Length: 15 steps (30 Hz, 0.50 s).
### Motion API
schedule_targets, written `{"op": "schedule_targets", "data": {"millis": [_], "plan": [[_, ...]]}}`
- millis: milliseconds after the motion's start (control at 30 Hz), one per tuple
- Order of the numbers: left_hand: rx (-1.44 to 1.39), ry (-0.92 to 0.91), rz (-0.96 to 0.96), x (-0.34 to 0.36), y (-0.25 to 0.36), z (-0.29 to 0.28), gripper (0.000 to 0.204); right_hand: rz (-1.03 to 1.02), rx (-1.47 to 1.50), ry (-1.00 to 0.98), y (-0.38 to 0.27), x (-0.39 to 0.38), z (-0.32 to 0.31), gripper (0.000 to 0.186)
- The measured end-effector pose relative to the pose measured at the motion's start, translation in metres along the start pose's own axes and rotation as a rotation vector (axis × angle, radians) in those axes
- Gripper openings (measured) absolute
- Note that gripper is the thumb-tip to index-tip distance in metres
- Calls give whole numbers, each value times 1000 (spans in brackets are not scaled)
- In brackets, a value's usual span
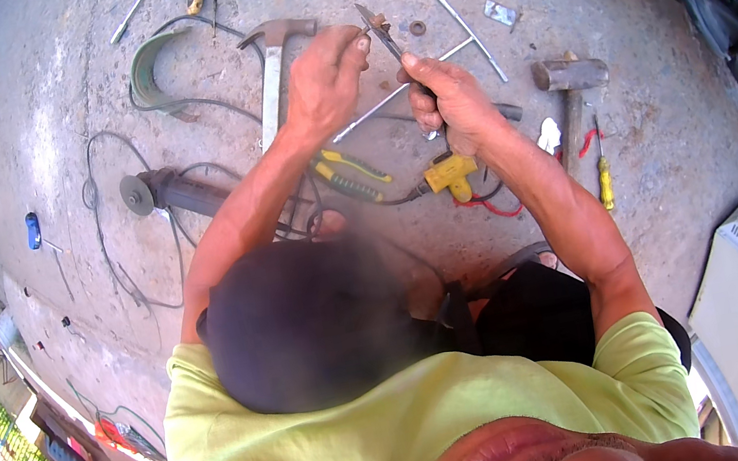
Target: The person hammers a small metal plate, uses pliers to hold and manipulate a metal component, and handles bolts and nuts while working on a concrete ground.
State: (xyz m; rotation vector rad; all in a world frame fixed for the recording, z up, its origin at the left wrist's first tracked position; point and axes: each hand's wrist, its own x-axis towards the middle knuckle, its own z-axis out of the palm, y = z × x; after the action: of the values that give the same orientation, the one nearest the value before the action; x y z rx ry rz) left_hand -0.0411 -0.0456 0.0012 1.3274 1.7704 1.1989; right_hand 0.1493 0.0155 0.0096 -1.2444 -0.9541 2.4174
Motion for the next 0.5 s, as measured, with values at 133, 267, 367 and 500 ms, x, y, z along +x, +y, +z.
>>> {"op": "schedule_targets", "data": {"millis": [133, 267, 367, 500], "plan": [[-35, 1, -52, 5, 8, 1, 24, -5, -44, -19, -17, 4, -1, 45], [-21, -56, -29, 4, -3, 5, 26, -158, -199, 30, -17, 3, 3, 58], [-5, -88, -69, 1, 3, 7, 28, -255, -312, 13, -14, 7, 0, 63], [-46, -134, -95, 1, -2, 5, 31, -329, -387, 30, -5, 16, -11, 60]]}}
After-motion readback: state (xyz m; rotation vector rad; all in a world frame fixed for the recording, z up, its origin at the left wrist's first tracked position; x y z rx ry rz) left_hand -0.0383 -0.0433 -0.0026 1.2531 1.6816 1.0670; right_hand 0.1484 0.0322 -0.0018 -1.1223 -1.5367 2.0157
